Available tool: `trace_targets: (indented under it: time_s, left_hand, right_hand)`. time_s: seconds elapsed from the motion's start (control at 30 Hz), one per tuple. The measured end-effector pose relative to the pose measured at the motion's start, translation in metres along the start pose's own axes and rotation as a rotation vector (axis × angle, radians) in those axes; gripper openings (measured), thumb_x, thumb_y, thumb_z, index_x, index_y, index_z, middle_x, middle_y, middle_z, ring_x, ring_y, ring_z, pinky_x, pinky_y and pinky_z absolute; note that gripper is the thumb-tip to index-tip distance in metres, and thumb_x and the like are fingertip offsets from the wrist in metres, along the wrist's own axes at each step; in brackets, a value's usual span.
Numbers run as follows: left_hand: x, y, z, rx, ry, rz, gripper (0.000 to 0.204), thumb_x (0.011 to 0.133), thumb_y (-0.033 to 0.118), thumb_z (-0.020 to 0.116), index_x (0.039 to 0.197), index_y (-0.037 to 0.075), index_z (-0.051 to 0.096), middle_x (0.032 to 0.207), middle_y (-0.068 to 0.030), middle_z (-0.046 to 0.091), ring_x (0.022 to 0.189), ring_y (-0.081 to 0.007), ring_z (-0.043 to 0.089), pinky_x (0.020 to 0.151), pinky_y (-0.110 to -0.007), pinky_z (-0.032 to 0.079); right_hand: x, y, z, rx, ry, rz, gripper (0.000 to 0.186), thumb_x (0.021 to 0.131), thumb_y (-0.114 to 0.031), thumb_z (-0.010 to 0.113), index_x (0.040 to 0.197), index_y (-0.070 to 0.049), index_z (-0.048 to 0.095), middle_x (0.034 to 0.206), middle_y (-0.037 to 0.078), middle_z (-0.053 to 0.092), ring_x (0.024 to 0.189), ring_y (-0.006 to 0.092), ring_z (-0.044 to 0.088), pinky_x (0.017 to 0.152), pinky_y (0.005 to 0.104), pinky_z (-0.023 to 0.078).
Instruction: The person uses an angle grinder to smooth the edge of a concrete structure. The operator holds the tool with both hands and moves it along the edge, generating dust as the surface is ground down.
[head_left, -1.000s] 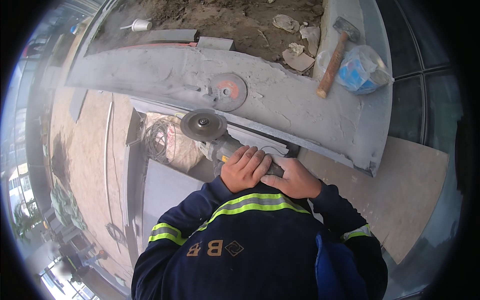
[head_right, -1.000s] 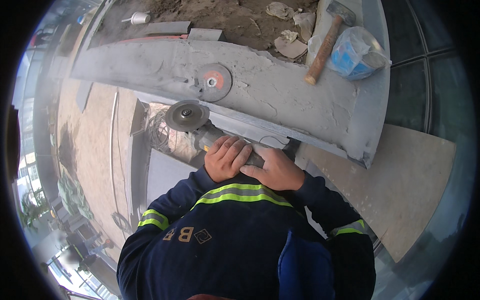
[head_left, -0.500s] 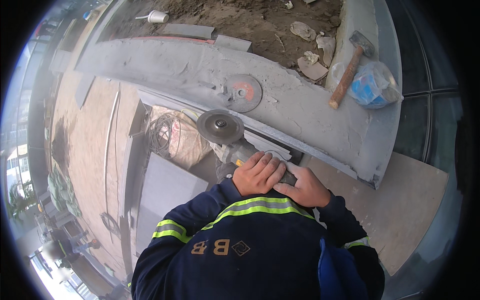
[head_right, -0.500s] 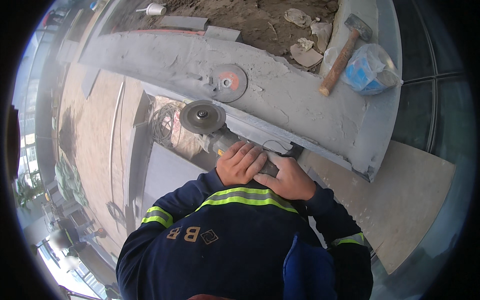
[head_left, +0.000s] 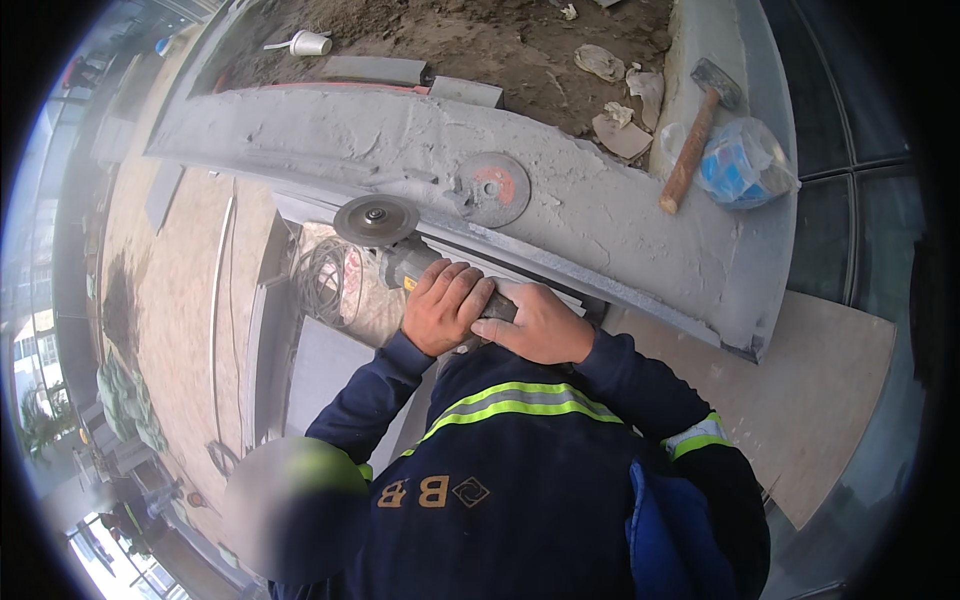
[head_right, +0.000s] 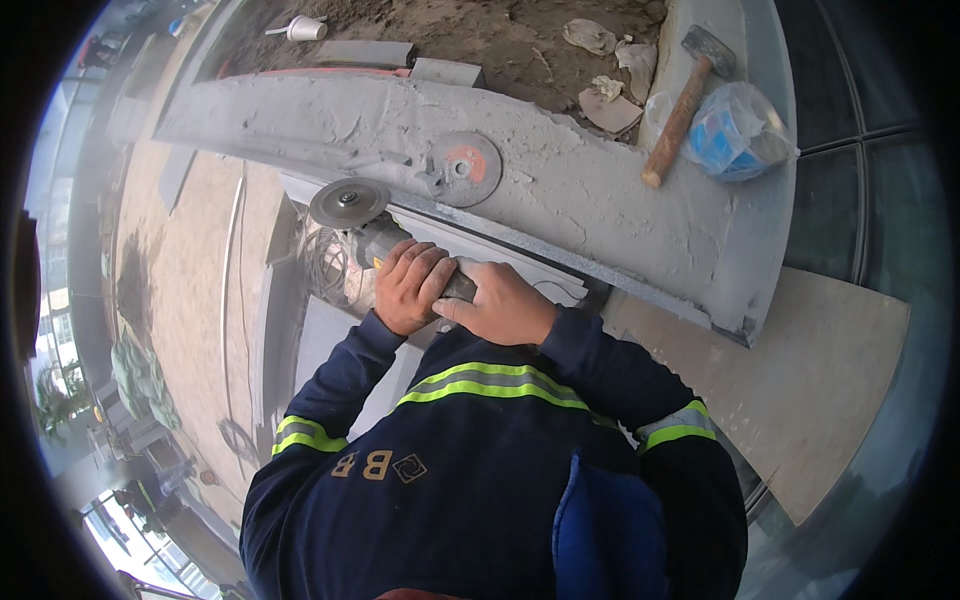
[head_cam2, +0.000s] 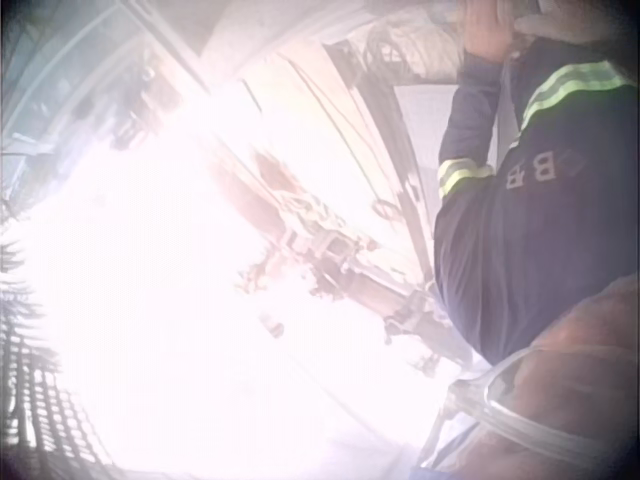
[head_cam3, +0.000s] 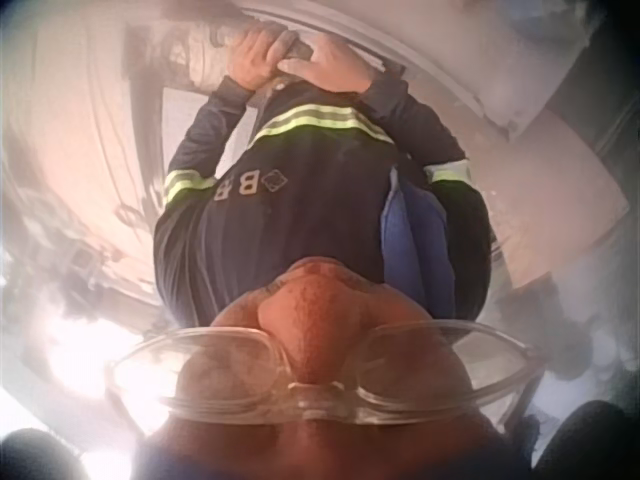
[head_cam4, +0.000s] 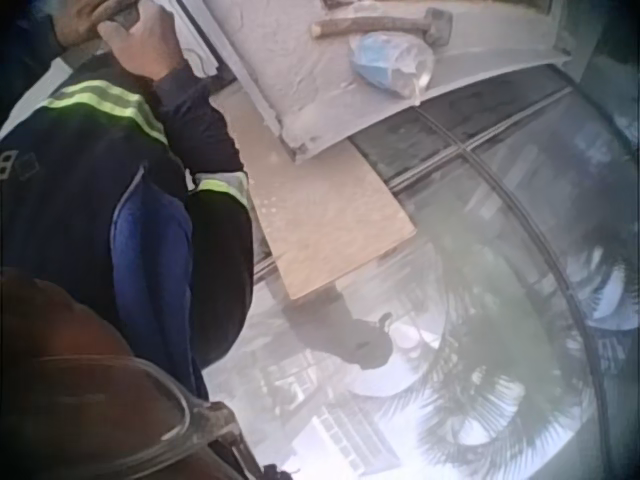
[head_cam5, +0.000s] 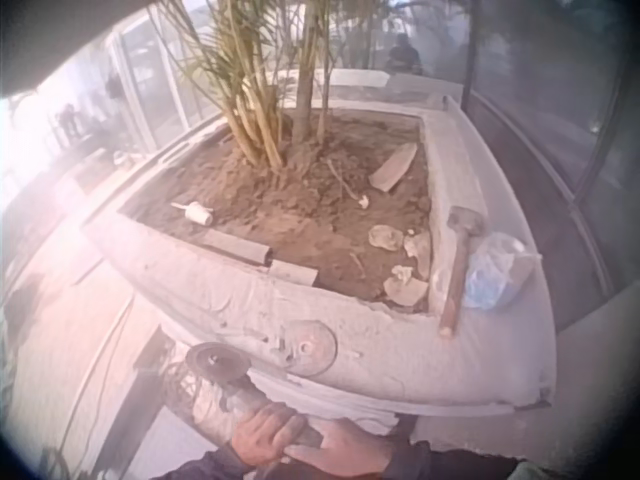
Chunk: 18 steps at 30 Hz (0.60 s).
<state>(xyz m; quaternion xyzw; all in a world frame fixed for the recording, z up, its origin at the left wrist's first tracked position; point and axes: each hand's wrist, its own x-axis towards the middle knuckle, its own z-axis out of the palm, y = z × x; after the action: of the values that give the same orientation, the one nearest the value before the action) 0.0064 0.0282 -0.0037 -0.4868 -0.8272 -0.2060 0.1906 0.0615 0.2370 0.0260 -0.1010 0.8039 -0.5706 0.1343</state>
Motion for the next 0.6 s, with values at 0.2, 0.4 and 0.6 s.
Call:
trace_targets:
  time_s: [0.2, 0.4, 0.6]
  left_hand:
    - [0.004, -0.02, -0.002, -0.032, -0.007, 0.02, 0.046, 0.078, 0.022, 0.068, 0.121, 0.004, 0.069, 0.115, -0.0123, 0.07, 0.108, -0.0304, 0.069, 0.099, -0.049, 0.056]
    - [0.015, 0.038, 0.017, -0.061, 0.015, 0.062, 0.046, 0.079, 0.02, 0.067, 0.122, 0.005, 0.07, 0.113, -0.0123, 0.069, 0.106, -0.0296, 0.07, 0.098, -0.047, 0.057]
    - [0.031, 0.08, 0.025, -0.002, 0.004, 0.008, 0.042, 0.079, 0.019, 0.067, 0.118, 0.006, 0.07, 0.109, -0.0102, 0.07, 0.104, -0.0276, 0.07, 0.097, -0.044, 0.058]
  right_hand:
    - [0.019, -0.002, 0.004, 0.036, 0.023, 0.009, 0.048, 0.09, -0.034, 0.078, 0.103, 0.011, 0.067, 0.097, 0.034, 0.072, 0.098, 0.051, 0.071, 0.083, 0.0501, 0.057]
    - [-0.043, -0.008, -0.028, 0.065, -0.022, 0.15, 0.047, 0.092, -0.028, 0.077, 0.113, 0.012, 0.065, 0.107, 0.031, 0.072, 0.106, 0.0426, 0.072, 0.092, 0.0449, 0.055]
    - [-0.079, 0.024, -0.042, 0.033, -0.068, 0.114, 0.048, 0.092, -0.028, 0.077, 0.116, 0.012, 0.065, 0.107, 0.03, 0.072, 0.101, 0.0421, 0.072, 0.091, 0.0445, 0.055]
